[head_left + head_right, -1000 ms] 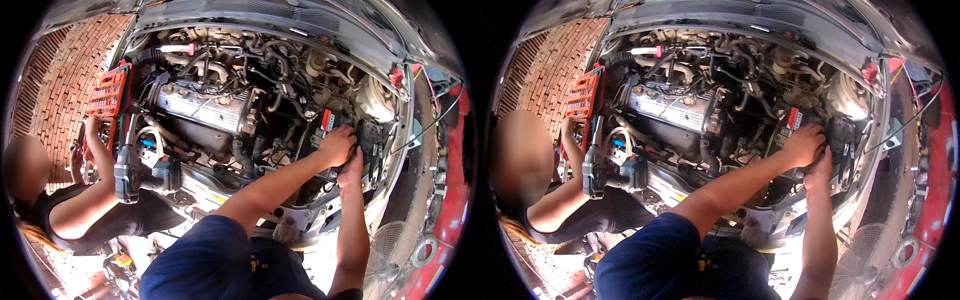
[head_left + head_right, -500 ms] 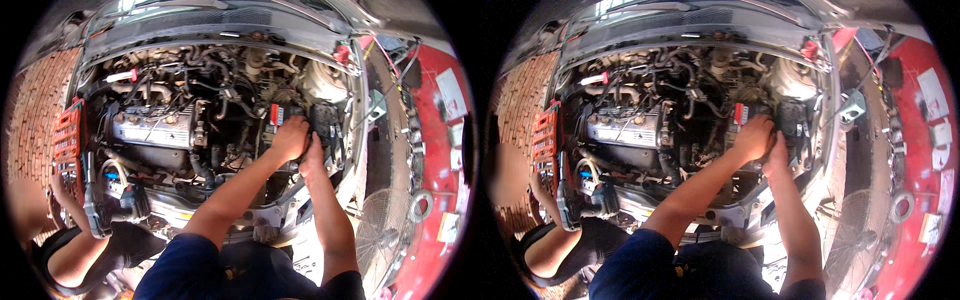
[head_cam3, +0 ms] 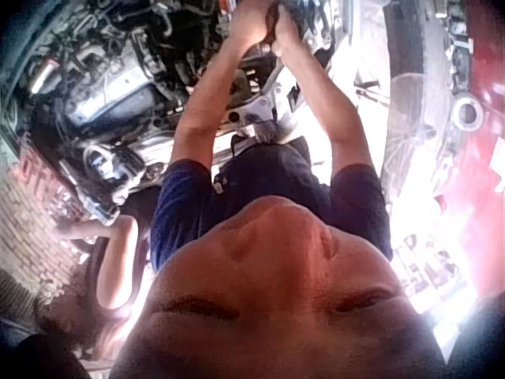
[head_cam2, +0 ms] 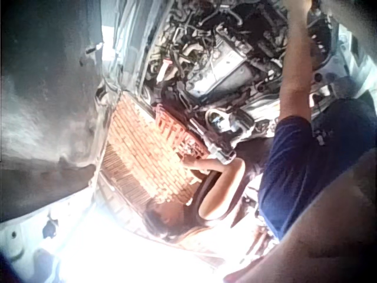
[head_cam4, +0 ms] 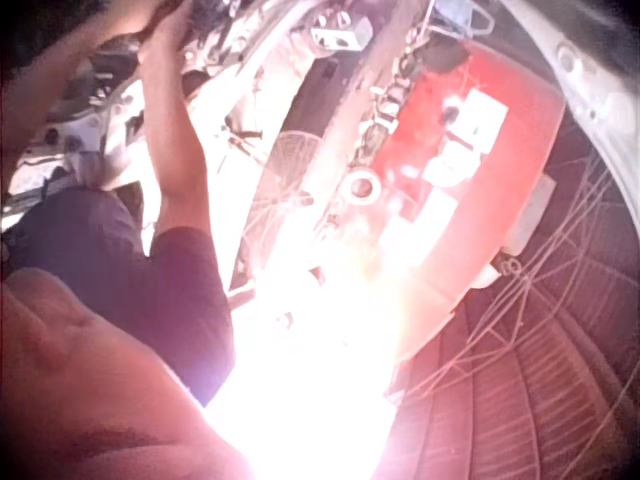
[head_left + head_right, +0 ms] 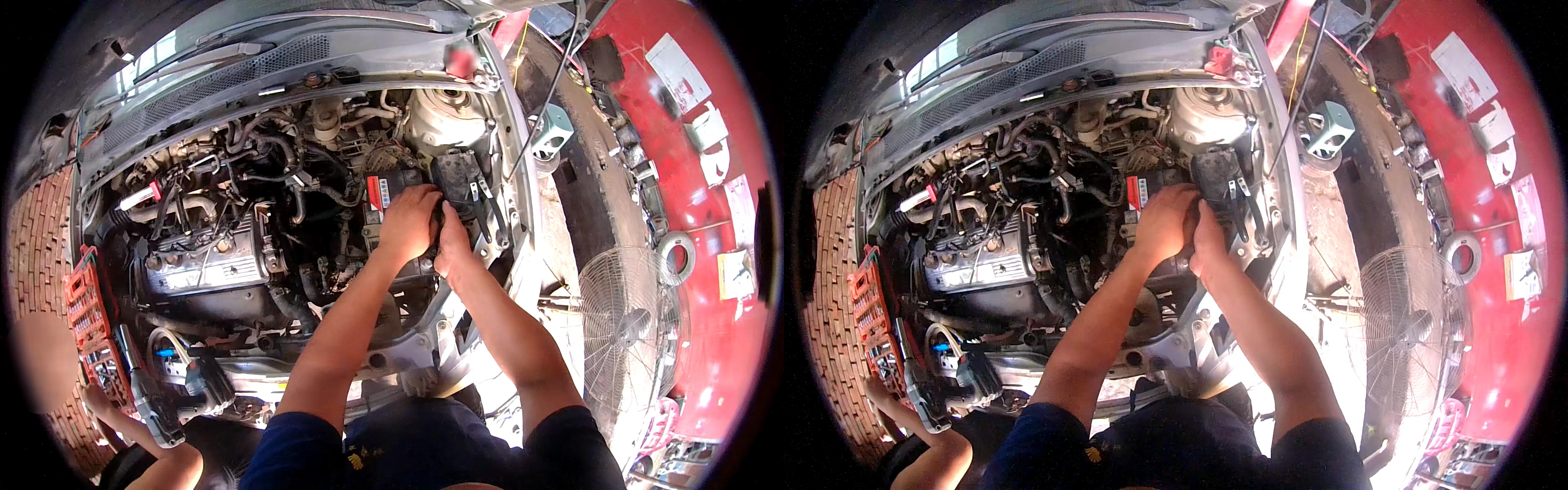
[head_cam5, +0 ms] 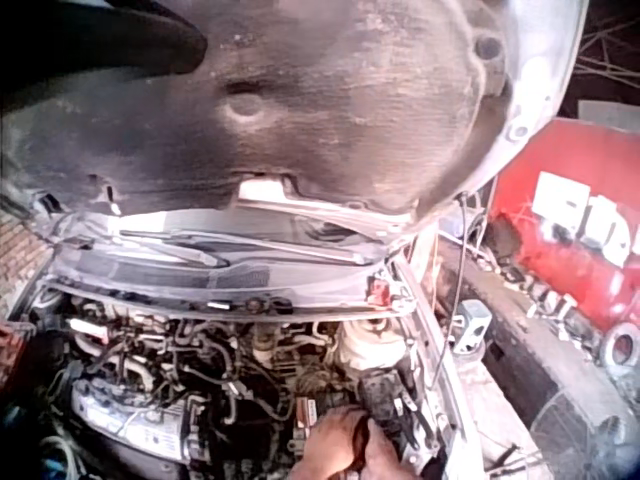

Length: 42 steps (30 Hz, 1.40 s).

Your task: The person works on a car engine by disconnecting and reconnecting various electrical connectors and wires around the battery and engine block, using a power drill to fasten a component, and manipulating small parts by hand.

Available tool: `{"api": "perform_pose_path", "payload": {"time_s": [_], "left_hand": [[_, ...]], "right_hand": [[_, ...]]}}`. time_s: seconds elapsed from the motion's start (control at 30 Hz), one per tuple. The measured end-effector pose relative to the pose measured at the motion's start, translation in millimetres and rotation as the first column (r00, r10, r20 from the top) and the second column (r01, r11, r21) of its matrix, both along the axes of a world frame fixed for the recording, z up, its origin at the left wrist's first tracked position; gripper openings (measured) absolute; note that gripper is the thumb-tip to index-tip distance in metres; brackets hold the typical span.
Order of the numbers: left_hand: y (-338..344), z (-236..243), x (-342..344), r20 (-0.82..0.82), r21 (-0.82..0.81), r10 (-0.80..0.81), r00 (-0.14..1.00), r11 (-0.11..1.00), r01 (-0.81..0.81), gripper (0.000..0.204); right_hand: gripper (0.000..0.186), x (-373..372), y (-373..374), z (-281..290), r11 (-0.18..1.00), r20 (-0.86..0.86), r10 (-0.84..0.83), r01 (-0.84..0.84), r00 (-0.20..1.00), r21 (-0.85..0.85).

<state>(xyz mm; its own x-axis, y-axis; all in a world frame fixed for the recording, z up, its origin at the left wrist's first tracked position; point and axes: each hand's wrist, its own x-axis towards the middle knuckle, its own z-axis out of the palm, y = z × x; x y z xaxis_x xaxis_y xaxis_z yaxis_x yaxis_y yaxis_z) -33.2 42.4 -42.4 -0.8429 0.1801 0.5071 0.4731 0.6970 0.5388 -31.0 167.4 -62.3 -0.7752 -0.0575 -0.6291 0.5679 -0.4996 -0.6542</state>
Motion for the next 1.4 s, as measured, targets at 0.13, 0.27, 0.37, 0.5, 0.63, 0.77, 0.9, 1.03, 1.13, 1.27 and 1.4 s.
{"api": "perform_pose_path", "payload": {"time_s": [0.13, 0.27, 0.37, 0.5, 0.63, 0.77, 0.9, 1.03, 1.13, 1.27, 1.4], "left_hand": [[-2.3, -3.2, -1.1, 0.038, 0.09, 0.092, 0.995, 0.991, -0.095, 0.029], [-9.5, -3.0, -2.4, 0.023, 0.09, -0.024, 0.999, 0.996, 0.022, 0.034], [-7.4, 7.1, -1.7, 0.121, 0.131, -0.016, 0.992, 0.991, 0.0, 0.035], [-3.4, 2.1, -3.0, 0.197, 0.126, 0.033, 0.98, 0.99, -0.059, 0.034], [-10.7, -3.8, -7.2, 0.126, 0.092, -0.059, 0.99, 0.995, 0.048, 0.034], [-5.8, -3.5, -5.5, 0.128, 0.16, 0.004, 0.992, 0.987, -0.025, 0.034], [-3.3, -1.0, -1.7, 0.163, 0.129, 0.054, 0.985, 0.989, -0.075, 0.034], [-3.7, -1.2, -6.3, 0.118, 0.082, 0.009, 0.993, 0.996, -0.018, 0.031], [-6.8, -2.0, -3.6, 0.084, 0.059, -0.024, 0.996, 0.998, 0.019, 0.03], [-1.2, 3.2, 0.8, 0.106, 0.138, 0.09, 0.99, 0.985, -0.104, 0.025], [-4.0, 1.0, -2.3, 0.066, 0.08, -0.001, 0.998, 0.997, -0.004, 0.024]], "right_hand": [[0.07, 2.2, -5.8, 15.1, 1.0, 0.043, 0.006, -0.006, 0.999, -0.002], [0.069, 4.2, -2.9, 12.7, 0.999, 0.004, 0.013, -0.013, 1.0, 0.038], [0.068, 2.8, -3.6, 11.8, 1.0, -0.006, 0.014, -0.014, 1.0, 0.017], [0.07, -1.6, 0.9, 1.5, 1.0, 0.031, 0.014, -0.015, 0.999, 0.027], [0.075, -3.2, 2.4, -8.9, 0.996, 0.01, 0.042, -0.043, 0.999, 0.081], [0.078, -6.0, 5.8, -17.0, 0.997, 0.005, 0.061, -0.061, 0.998, 0.041], [0.078, -6.5, 6.5, -19.1, 0.998, 0.036, 0.056, -0.057, 0.998, 0.032], [0.08, -10.1, 10.6, -32.0, 0.998, -0.017, 0.056, -0.055, 0.998, 0.034], [0.079, -6.8, 3.8, -20.4, 0.992, 0.023, 0.031, -0.034, 0.999, 0.118], [0.077, -0.1, -1.8, 4.1, 0.997, 0.045, 0.037, -0.04, 0.998, 0.063], [0.072, 4.3, -5.4, 16.9, 0.999, -0.015, 0.027, -0.026, 1.0, 0.04]]}}
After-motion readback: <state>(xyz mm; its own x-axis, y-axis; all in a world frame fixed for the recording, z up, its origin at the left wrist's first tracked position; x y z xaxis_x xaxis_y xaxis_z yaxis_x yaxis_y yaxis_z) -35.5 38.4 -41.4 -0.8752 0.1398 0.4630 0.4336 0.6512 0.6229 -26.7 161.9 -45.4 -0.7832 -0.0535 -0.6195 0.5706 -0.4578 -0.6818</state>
